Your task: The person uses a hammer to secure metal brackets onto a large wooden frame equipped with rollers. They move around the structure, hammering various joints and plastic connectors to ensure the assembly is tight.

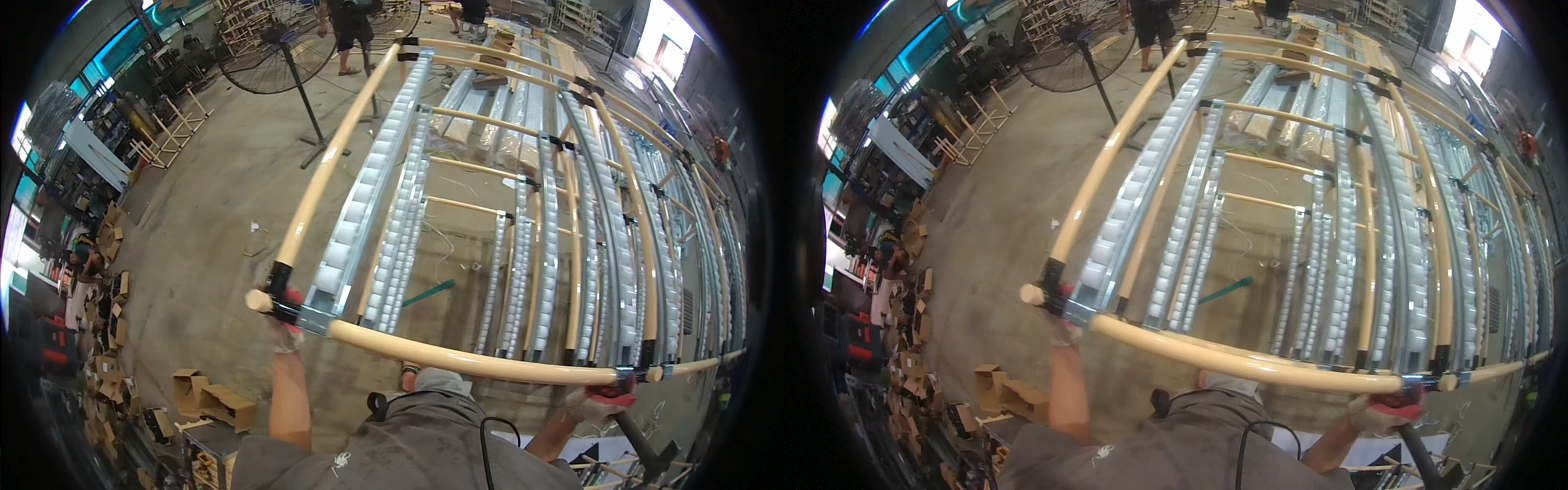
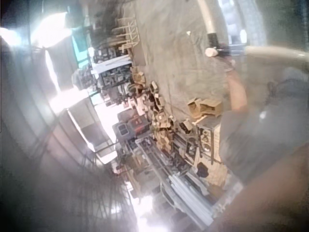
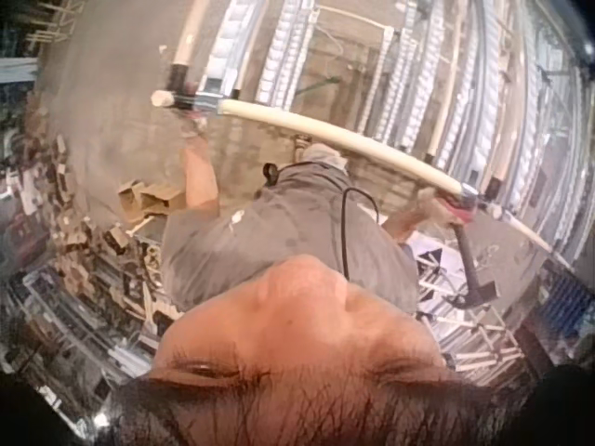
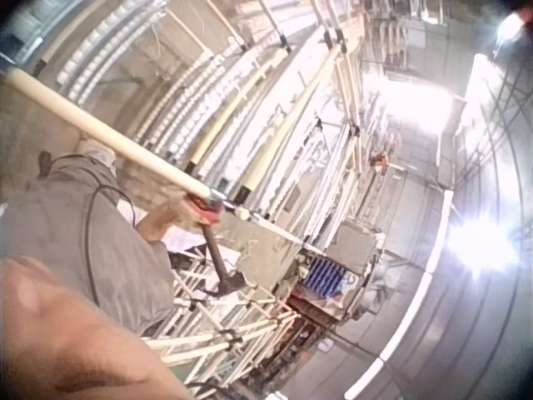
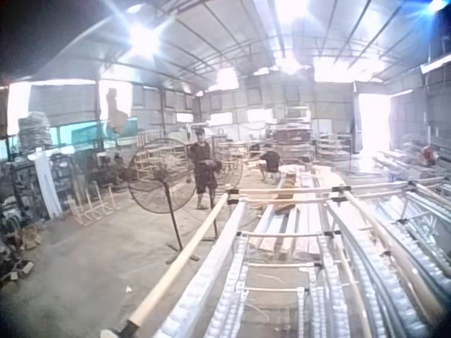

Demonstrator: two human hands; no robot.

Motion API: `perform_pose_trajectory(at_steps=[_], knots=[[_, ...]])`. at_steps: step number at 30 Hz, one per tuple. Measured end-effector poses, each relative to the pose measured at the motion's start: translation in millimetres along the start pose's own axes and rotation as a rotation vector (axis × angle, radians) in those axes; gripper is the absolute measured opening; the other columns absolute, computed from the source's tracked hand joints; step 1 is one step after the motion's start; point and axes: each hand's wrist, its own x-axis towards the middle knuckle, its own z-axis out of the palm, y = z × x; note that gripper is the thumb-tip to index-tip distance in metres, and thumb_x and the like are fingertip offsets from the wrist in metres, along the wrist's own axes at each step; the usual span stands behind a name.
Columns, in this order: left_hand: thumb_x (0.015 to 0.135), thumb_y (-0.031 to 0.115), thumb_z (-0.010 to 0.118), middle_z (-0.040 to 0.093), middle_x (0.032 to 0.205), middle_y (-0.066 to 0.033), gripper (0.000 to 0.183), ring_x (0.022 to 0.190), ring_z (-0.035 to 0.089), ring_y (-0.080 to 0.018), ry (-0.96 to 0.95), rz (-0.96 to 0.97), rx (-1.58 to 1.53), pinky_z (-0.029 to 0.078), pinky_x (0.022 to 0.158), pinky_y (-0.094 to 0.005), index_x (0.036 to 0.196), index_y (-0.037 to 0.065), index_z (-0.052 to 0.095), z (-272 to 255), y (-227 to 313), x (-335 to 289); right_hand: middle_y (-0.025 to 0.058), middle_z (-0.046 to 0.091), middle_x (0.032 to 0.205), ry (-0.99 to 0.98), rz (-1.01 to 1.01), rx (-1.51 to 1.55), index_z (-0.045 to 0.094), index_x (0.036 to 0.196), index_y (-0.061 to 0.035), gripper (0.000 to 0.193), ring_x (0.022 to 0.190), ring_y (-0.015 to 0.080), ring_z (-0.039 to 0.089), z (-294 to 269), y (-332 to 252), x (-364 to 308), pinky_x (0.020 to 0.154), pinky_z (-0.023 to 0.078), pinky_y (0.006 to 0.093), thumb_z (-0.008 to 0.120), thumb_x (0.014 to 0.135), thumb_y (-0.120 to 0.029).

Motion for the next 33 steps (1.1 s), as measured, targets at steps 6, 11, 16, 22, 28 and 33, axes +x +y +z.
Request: perform_pose_trajectory(at_steps=[6, 11, 16, 22, 28, 33], knots=[[0.081, 0.068, 0.064, 0.066, 0.081, -0.008, 0.069, 0.074, 0.065, -0.0186, -0.758, -0.441, 0.196, 0.054, 0.065, -0.0306, 0.098, 0.001, 0.06, -11, 17, 53, 0.0129, 0.062, 0.114, 0.075, 0.286, 0.215, 0.058, 0.126, -0.0014, 0.059, 0.099, 0.0225, 0.06, 8, -9, -4, 0.084, 0.052, 0.0366, 0.043, 0.1, -0.053], [0.084, 0.042, 0.076, 0.065, 0.091, -0.006, 0.059, 0.075, 0.059, -0.0125, -0.891, -0.812, 0.579, 0.045, 0.058, -0.0268, 0.118, -0.004, 0.061, 73, 41, 53, -0.0029, 0.051, 0.067, -0.105, 0.339, 0.022, 0.058, 0.129, -0.0093, 0.054, 0.051, 0.0079, 0.045, 7, -86, -65, 0.041, 0.037, 0.0224, 0.053, 0.097, -0.053], [0.07, 0.065, 0.076, 0.067, 0.103, -0.0122, 0.088, 0.082, 0.063, -0.0173, -1.415, -1.162, 0.168, 0.048, 0.061, -0.0262, 0.125, -0.001, 0.056, 86, -8, 98, -0.0048, 0.041, 0.058, -0.224, 0.413, 0.049, 0.053, 0.13, -0.0052, 0.054, 0.037, 0.0059, 0.032, -7, -167, -194, 0.031, 0.026, 0.0224, 0.05, 0.1, -0.05], [0.074, 0.057, 0.077, 0.056, 0.133, -0.018, 0.096, 0.119, 0.058, -0.0288, -1.268, -1.474, -0.348, 0.049, 0.103, -0.0453, 0.14, -0.002, 0.041, 112, -10, 37, -0.0036, 0.047, 0.06, -0.608, 0.442, -0.449, 0.053, 0.125, 0.0003, 0.057, 0.039, 0.0034, 0.037, -33, -323, -310, 0.035, 0.024, 0.0195, 0.062, 0.094, -0.046], [0.07, 0.045, 0.085, 0.062, 0.124, -0.0106, 0.082, 0.116, 0.059, -0.0268, -1.215, -1.564, -0.326, 0.048, 0.103, -0.0437, 0.133, 0.003, 0.053, 106, -18, 47, -0.0047, 0.053, 0.068, -0.71, 0.427, -0.603, 0.057, 0.117, 0.0006, 0.047, 0.047, 0.0011, 0.04, -25, -410, -348, 0.041, 0.028, 0.0187, 0.061, 0.096, -0.041], [0.073, 0.042, 0.085, 0.062, 0.127, -0.0042, 0.074, 0.12, 0.056, -0.0227, -1.173, -1.564, -0.288, 0.048, 0.1, -0.0411, 0.134, 0.012, 0.056, 95, -41, 43, 0.0077, 0.056, 0.065, -0.746, -0.01, -0.88, 0.053, 0.121, 0.0021, 0.037, 0.055, 0.0154, 0.053, -25, -399, -361, 0.051, 0.041, 0.0308, 0.051, 0.1, -0.028]])
